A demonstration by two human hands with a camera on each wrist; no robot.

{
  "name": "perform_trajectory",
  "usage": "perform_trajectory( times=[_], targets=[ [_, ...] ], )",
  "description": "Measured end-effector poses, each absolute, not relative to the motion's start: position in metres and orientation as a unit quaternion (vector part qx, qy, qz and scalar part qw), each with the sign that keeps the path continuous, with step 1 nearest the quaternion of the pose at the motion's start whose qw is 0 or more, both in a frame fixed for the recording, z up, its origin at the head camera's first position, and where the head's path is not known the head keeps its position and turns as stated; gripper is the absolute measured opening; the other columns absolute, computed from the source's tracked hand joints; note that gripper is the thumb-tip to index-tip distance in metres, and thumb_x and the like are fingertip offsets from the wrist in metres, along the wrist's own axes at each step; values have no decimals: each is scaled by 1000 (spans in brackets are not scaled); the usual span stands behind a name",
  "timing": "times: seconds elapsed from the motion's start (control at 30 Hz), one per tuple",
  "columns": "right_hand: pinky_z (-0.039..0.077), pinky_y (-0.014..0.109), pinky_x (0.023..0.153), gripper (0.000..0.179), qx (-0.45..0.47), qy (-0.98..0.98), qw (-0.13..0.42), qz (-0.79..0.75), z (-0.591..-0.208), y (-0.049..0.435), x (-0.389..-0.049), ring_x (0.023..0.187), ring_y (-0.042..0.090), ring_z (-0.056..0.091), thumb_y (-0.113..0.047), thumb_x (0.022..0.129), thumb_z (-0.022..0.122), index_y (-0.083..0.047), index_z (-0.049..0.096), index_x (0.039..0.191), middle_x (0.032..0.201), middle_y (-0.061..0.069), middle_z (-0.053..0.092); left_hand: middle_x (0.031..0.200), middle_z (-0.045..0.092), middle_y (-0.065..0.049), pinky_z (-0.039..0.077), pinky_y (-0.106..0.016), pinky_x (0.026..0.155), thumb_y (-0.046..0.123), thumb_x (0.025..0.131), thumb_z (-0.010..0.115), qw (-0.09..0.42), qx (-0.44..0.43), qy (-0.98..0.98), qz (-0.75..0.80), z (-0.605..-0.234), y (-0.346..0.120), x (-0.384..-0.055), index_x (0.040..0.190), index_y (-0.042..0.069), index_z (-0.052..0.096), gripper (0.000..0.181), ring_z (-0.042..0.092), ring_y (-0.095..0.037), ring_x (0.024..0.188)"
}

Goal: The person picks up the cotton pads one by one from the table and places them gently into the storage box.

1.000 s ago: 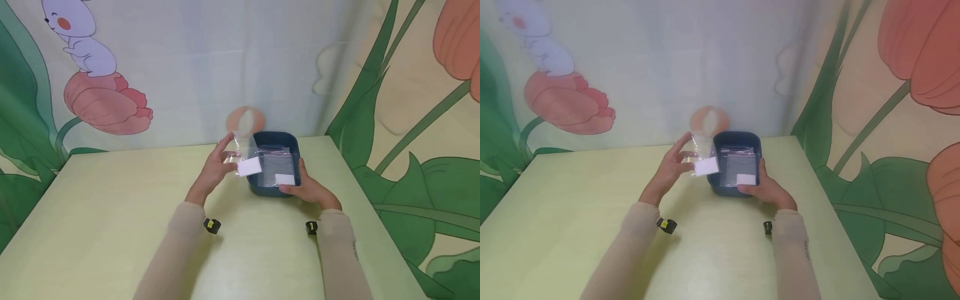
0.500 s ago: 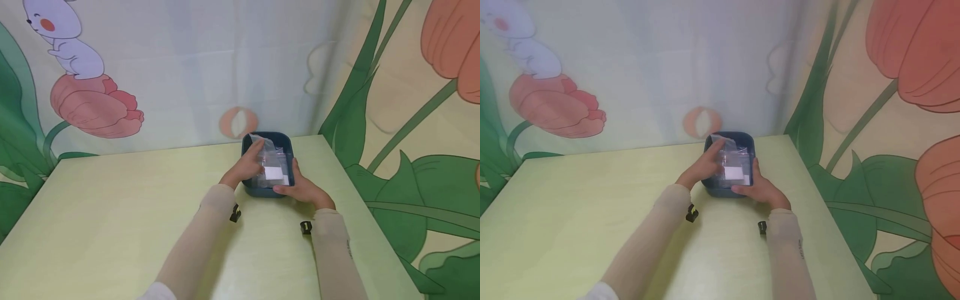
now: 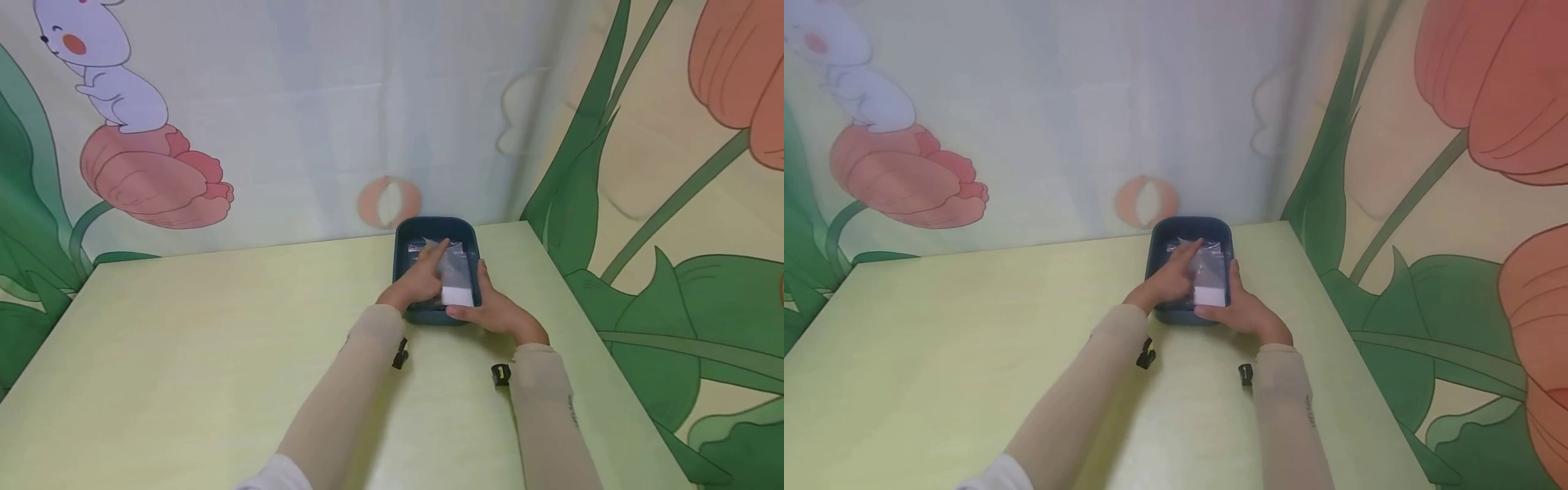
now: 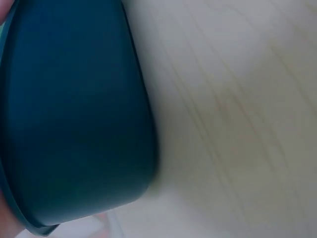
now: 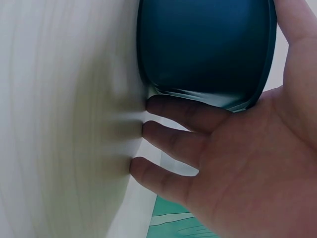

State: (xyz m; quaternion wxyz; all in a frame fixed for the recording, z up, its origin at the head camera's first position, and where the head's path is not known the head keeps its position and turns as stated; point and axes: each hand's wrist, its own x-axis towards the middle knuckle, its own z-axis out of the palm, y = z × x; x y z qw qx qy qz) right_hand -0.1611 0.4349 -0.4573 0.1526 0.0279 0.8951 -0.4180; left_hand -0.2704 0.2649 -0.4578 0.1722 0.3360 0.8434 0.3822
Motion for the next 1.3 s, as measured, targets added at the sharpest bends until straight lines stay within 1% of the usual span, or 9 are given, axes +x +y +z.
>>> perform_trajectory(
  times=[0.2,0.27,0.37,0.47,0.6,0.77,0.93,1.17,1.3],
  targets=[
    [22,60,115,128,30,893,155,-421,-456,431,-162,146,50,17,-61,89,67,-9,-31,153,164,24,-16,165,-4,-27,45,-41,99,-4,82,60,152,321,867,349,-454,264,-266,164,12,14,95,32,-38,144],
    [20,61,115,127,30,891,158,-424,-456,430,-162,147,49,13,-59,90,67,-9,-31,153,164,23,-18,164,-6,-28,49,-38,92,0,85,61,150,309,881,325,-452,264,-264,164,11,12,93,46,-36,135],
    [19,61,115,124,33,891,162,-423,-456,430,-162,147,49,12,-56,92,67,-10,-31,153,164,22,-19,162,-9,-32,49,-40,94,10,93,61,161,285,901,283,-447,263,-259,164,10,8,89,53,-37,128],
    [20,62,114,123,36,892,163,-420,-457,431,-163,146,51,14,-54,92,67,-11,-32,153,164,22,-18,162,-11,-32,43,-46,105,30,100,61,178,271,915,240,-443,263,-254,164,12,4,87,45,-41,136],
    [20,63,114,125,31,895,163,-413,-458,432,-166,146,51,15,-57,91,66,-11,-31,153,164,22,-18,164,-5,-27,34,-52,112,47,102,55,170,284,920,211,-439,254,-249,164,14,8,84,28,-42,145],
    [17,63,115,124,26,895,165,-413,-460,434,-167,148,49,8,-55,92,66,-9,-31,153,163,22,-20,165,19,-20,29,-49,115,45,104,52,94,371,894,235,-436,226,-241,162,13,24,72,26,-35,148],
    [20,62,114,124,28,900,160,-405,-461,437,-166,146,50,15,-56,91,67,-10,-30,154,164,26,-11,159,33,-21,27,-49,116,40,105,53,29,406,872,271,-441,177,-227,157,9,35,63,33,-36,145],
    [17,63,115,127,48,908,153,-386,-458,454,-159,148,50,10,-61,89,68,-11,-30,154,164,24,-13,157,35,-21,23,-55,115,42,105,53,19,357,910,209,-451,106,-216,156,7,37,64,32,-38,144],
    [14,68,112,127,74,920,115,-368,-452,459,-152,147,52,2,-65,88,66,-13,-30,154,162,25,-20,155,38,-22,20,-59,115,43,103,57,-6,324,935,146,-458,77,-215,154,6,40,66,32,-39,144]
  ],
)
